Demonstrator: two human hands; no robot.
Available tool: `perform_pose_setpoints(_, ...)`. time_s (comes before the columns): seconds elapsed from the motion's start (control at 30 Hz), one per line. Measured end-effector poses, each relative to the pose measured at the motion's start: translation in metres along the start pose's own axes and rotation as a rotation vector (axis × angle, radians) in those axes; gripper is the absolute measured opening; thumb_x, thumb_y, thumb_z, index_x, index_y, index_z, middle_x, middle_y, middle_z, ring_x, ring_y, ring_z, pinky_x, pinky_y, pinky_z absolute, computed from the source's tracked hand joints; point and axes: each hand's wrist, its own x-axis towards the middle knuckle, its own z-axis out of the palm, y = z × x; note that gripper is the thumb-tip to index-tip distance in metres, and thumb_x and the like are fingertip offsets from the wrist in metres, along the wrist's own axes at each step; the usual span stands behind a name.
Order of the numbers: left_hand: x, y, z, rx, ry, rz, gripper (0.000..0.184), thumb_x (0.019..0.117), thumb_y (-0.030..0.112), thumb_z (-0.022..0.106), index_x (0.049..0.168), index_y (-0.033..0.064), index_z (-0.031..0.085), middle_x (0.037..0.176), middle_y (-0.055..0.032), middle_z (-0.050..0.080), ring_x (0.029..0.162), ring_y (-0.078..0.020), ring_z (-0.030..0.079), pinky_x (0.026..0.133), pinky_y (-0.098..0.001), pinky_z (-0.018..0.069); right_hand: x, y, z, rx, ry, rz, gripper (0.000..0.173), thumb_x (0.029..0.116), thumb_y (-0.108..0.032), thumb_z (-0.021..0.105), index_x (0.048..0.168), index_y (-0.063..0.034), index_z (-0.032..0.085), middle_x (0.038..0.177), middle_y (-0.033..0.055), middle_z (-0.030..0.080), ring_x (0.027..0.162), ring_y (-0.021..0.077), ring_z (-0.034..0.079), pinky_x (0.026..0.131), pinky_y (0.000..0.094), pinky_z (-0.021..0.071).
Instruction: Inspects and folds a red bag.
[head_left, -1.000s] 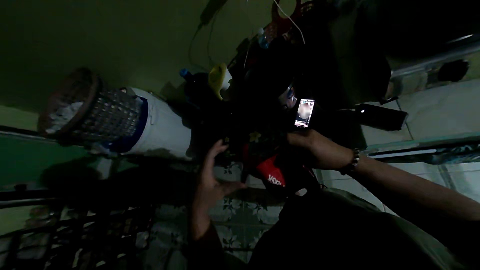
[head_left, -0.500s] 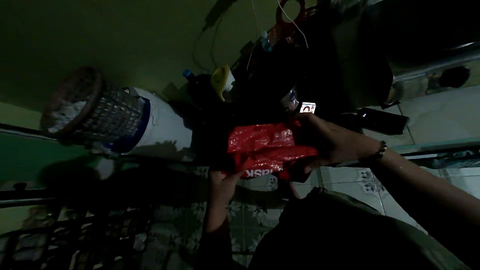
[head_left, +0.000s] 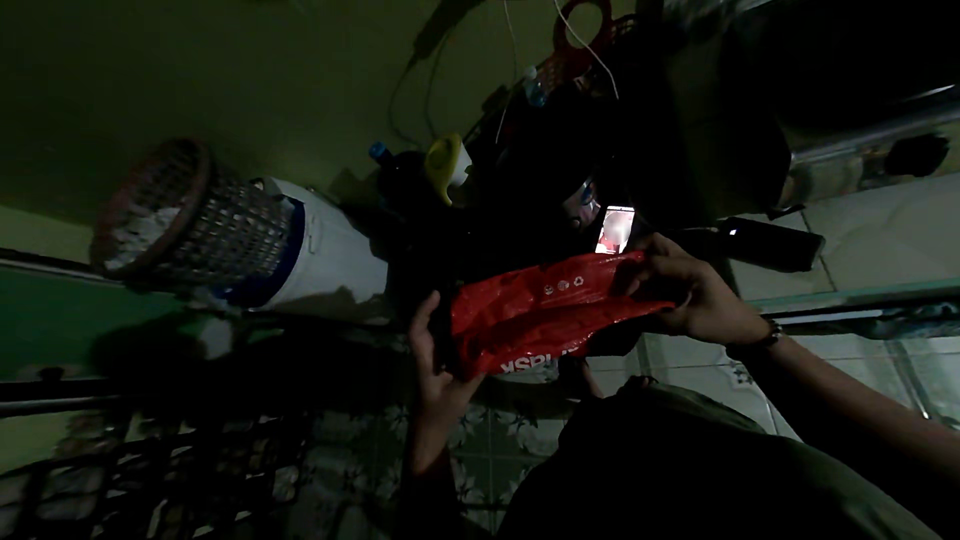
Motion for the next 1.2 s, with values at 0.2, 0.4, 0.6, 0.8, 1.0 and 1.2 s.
perform_pose_setpoints(0.2,0.002,-0.003,-0.004,-0.156,0.118,0.026,0.026,0.0894,0.014,0.073,0.109,0.0315,0.075,0.107,0.0163,0.072,0.099,0.0001,0.068,0.087,-0.0225,0.0589,0.007,-0.008,-0.003,0.11,0.025,-0.002,0.076,0.0706,-0.029,0.09,0.137,-0.0176,0.055,0.156,0.0068,0.035,0.137,0.0171,0.047,0.104,0.0306,0.0537)
perform_pose_setpoints(0.4,0.002,-0.004,-0.005,-0.298,0.141,-0.053,0.022,0.0906,0.014,0.073,0.105,0.0295,0.076,0.104,0.0128,0.073,0.096,-0.0018,0.069,0.086,-0.0242,0.0594,0.005,-0.014,0.004,0.178,0.013,0.054,0.098,0.0821,-0.008,0.077,0.161,-0.024,0.022,0.156,-0.0025,0.041,0.129,0.0066,0.054,0.103,0.0247,0.0527)
perform_pose_setpoints(0.6,0.007,0.005,-0.014,-0.491,0.128,-0.245,0.025,0.092,0.009,0.057,0.082,0.0201,0.077,0.087,0.0036,0.075,0.083,-0.0056,0.071,0.077,-0.027,0.061,0.008,-0.016,0.008,0.126,-0.039,-0.118,0.073,0.0894,-0.002,0.066,0.155,-0.019,0.04,0.151,-0.0016,0.051,0.13,0.0091,0.055,0.108,0.0288,0.0501)
perform_pose_setpoints(0.8,0.0,-0.009,-0.026,-0.524,0.043,-0.135,0.028,0.0963,0.013,0.055,0.084,0.0214,0.079,0.089,0.0061,0.076,0.085,-0.0028,0.07,0.078,-0.0241,0.0599,0.008,-0.014,0.007,0.391,-0.073,0.059,0.046,0.0977,-0.004,0.055,0.14,-0.0217,0.06,0.128,-0.0051,0.065,0.099,0.004,0.066,0.083,0.0216,0.0589)
perform_pose_setpoints(1.0,-0.001,-0.001,-0.02,-0.434,0.064,-0.066,0.048,0.1012,0.055,0.046,0.099,0.0216,0.08,0.097,0.0057,0.078,0.092,-0.0043,0.072,0.082,-0.0256,0.0601,0.006,-0.014,-0.001,0.648,-0.146,0.289,0.083,0.0908,-0.061,0.062,0.162,-0.032,0.03,0.146,-0.0015,0.056,0.111,0.0115,0.066,0.08,0.0287,0.0615)
perform_pose_setpoints(1.2,0.003,0.003,-0.021,-0.236,-0.056,-0.129,0.023,0.0858,0.021,0.079,0.109,0.0205,0.078,0.105,0.006,0.076,0.094,-0.0055,0.071,0.082,-0.0245,0.0601,0.013,-0.021,0.005,0.528,-0.033,0.555,0.093,0.0878,-0.043,0.075,0.161,-0.0421,0.018,0.136,0.0024,0.063,0.103,0.0194,0.071,0.077,0.0366,0.0638)
